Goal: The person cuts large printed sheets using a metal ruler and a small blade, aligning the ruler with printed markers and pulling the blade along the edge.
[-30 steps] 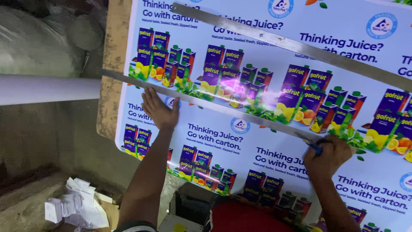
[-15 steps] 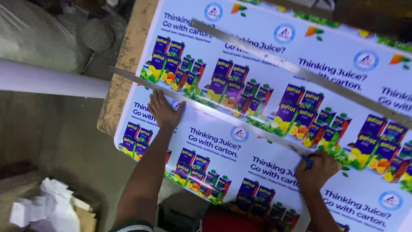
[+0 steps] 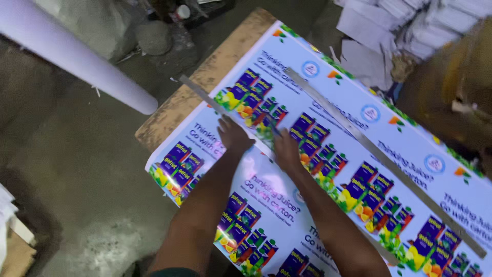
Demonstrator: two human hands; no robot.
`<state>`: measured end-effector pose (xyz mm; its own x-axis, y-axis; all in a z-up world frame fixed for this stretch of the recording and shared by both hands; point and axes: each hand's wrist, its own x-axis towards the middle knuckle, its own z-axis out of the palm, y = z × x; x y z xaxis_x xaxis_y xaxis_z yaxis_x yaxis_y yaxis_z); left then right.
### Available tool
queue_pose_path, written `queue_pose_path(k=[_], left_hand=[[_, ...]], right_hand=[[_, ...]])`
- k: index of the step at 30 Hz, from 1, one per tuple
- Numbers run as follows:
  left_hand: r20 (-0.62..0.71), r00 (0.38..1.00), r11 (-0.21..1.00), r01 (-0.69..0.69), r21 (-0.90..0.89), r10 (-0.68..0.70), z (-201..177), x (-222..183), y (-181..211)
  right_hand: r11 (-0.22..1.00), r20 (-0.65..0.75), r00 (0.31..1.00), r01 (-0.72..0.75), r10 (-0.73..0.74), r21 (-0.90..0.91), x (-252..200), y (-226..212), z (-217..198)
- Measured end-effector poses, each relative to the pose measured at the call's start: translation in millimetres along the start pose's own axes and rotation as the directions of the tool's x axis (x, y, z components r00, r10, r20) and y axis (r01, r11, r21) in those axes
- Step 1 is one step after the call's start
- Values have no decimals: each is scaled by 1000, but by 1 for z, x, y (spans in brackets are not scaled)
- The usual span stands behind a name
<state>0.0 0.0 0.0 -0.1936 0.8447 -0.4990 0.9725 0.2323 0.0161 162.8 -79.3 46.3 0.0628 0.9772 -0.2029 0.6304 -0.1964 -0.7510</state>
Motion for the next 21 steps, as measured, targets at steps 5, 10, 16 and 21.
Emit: queue_pose_path(k=[5,10,16,21], left_hand=[[7,1000,994,-14,-110,15,-5,-7,0],[69,996,978,-45,-204,60,-68,-62,-12],[96,995,965,-10,-261,36,-80,-66,-15],[113,989,974,-66,-217,93,-60,-48,-17]], right_hand=[[918,-39,931,350,-363,-184,112,-78,72],[822,21,917,366,-398,-437,167,-94,117],[729,72,863,465,-500,-503,169,-97,115],[747,138,854,508,-501,-430,162,-98,114]])
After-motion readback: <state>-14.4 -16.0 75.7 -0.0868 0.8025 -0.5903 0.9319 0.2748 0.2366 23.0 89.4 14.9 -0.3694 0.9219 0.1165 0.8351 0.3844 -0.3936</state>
